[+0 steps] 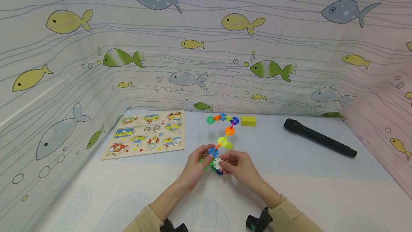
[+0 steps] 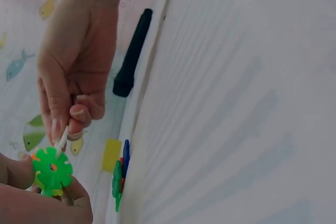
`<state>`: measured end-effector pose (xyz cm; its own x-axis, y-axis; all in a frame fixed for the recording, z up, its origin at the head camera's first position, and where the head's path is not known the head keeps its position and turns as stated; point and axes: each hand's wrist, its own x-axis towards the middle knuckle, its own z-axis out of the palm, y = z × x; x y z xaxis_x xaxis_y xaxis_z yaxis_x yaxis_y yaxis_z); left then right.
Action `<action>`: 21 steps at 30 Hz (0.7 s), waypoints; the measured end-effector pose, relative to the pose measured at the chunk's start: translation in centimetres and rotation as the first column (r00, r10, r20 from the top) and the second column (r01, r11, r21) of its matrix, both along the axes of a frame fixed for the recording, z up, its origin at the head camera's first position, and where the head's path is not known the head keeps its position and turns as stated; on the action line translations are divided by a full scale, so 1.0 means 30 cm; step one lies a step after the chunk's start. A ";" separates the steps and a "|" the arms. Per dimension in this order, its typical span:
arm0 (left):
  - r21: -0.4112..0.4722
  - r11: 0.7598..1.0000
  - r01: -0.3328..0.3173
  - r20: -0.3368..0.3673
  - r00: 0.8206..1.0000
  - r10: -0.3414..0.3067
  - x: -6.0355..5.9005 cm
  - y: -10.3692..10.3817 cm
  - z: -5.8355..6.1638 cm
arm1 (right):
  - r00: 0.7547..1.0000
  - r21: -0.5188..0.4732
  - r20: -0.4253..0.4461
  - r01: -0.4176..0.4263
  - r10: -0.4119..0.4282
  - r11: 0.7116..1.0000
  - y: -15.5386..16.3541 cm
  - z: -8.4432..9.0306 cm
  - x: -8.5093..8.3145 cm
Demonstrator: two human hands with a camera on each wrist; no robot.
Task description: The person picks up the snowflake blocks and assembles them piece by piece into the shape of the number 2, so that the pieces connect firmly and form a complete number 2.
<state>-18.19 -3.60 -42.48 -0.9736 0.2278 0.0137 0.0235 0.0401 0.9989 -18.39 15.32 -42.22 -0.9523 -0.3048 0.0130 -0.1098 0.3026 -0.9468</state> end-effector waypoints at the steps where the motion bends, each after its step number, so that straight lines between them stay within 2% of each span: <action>1: 0.001 1.000 -0.001 0.002 1.000 0.001 0.001 -0.001 0.000 | 1.000 0.001 0.003 0.004 -0.004 1.000 -0.002 0.000 0.000; 9: 0.019 1.000 -0.001 0.011 1.000 0.001 0.001 -0.008 0.013 | 1.000 -0.011 0.015 0.005 -0.004 1.000 -0.003 -0.002 -0.001; 16: 0.000 1.000 -0.016 0.017 1.000 0.016 -0.004 -0.017 0.016 | 0.998 0.042 -0.044 -0.039 0.041 0.998 0.014 0.004 -0.008; 19: -0.006 1.000 -0.022 0.018 1.000 0.022 -0.007 -0.022 0.016 | 0.998 0.079 -0.069 -0.008 0.014 0.997 0.028 0.010 -0.024; 21: -0.008 1.000 -0.024 0.018 1.000 0.024 -0.009 -0.025 0.017 | 0.997 0.099 -0.068 0.043 -0.037 0.994 0.042 0.011 -0.039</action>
<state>-18.46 -4.34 -41.98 -0.9789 0.2044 -0.0054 0.0045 0.0479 0.9988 -19.57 16.59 -41.88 -0.9618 -0.2695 0.0477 -0.1572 0.4014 -0.9023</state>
